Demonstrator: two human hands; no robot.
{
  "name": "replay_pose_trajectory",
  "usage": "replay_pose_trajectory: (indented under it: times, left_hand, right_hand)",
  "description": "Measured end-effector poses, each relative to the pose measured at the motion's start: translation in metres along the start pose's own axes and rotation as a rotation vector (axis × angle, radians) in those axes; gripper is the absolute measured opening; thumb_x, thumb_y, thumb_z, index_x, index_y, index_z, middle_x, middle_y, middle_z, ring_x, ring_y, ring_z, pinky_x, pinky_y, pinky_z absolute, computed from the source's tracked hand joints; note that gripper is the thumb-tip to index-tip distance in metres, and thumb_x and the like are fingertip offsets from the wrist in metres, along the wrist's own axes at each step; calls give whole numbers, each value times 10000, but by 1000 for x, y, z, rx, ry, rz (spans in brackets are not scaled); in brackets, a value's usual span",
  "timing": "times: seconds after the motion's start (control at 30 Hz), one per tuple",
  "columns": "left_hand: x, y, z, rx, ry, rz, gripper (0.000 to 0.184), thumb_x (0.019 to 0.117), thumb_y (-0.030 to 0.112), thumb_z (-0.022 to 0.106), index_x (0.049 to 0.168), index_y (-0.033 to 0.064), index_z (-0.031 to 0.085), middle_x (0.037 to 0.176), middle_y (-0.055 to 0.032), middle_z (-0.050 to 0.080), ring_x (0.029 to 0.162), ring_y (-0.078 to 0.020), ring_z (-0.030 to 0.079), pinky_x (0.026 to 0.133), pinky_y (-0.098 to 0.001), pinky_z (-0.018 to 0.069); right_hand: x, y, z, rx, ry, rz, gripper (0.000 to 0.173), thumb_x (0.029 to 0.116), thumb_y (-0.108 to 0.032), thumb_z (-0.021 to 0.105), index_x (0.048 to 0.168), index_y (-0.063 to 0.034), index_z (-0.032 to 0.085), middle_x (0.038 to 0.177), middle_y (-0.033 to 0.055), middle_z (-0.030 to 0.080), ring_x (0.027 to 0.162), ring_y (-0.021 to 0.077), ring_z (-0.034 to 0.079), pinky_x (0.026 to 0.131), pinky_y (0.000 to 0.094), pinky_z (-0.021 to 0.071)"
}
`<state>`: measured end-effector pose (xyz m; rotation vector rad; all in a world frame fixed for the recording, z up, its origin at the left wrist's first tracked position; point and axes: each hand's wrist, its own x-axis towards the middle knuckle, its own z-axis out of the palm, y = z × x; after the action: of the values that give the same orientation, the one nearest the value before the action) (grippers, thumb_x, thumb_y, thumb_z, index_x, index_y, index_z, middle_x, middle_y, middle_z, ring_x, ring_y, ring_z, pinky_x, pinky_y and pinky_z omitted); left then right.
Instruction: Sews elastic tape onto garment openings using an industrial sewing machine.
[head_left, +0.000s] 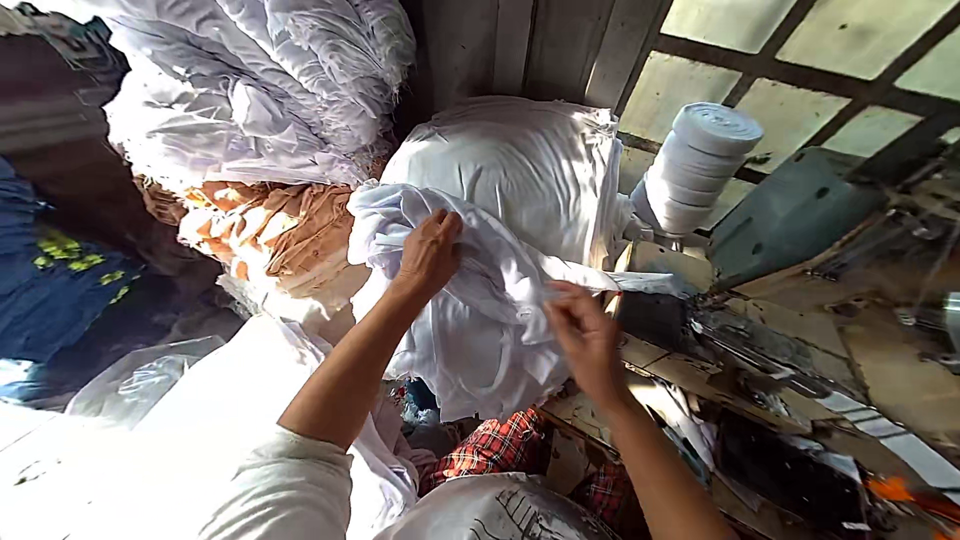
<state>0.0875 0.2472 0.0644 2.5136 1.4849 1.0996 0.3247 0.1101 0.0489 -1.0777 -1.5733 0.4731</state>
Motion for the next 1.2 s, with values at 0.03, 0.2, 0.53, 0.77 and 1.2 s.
replay_pose_trajectory:
  times: [0.03,0.2,0.53,0.77,1.2]
  left_hand:
    - [-7,-2,-8,-45,36,17,209,853,-22,667,1049,-94,659,1064,-292,651,948,-463,670,787,-636,540]
    - [-67,9,-48,-282,145,48,172,802,7,611,963,-44,637,899,-138,658,758,-190,643,698,-371,562]
    - [-118,28,-8,-25,-67,189,142,793,174,697,770,35,686,824,-136,651,822,-350,653,696,-524,515]
    - [-118,20,3,-44,-124,286,259,808,144,636,1013,38,753,1048,-142,719,1026,-344,672,841,-525,518]
    - [-40,43,-40,-708,77,249,189,1021,156,534,1068,88,703,1045,103,709,979,43,643,901,-200,536]
  right_hand:
    - [-3,-8,-20,216,64,85,256,985,-9,549,1231,45,596,896,14,720,765,52,673,722,250,583]
    - [-26,-20,-94,854,301,292,263,1056,-78,462,1062,-188,700,955,-29,759,853,70,729,773,262,626]
    - [-77,14,-92,162,140,215,269,989,18,454,1012,-26,718,931,-67,718,695,-28,618,607,143,526]
    - [-87,18,-83,-158,70,162,269,957,-50,513,1084,58,724,1037,106,656,781,-8,585,645,113,481]
    - [-104,18,-47,-311,36,121,253,973,-184,630,882,29,731,942,165,698,831,223,694,726,377,591]
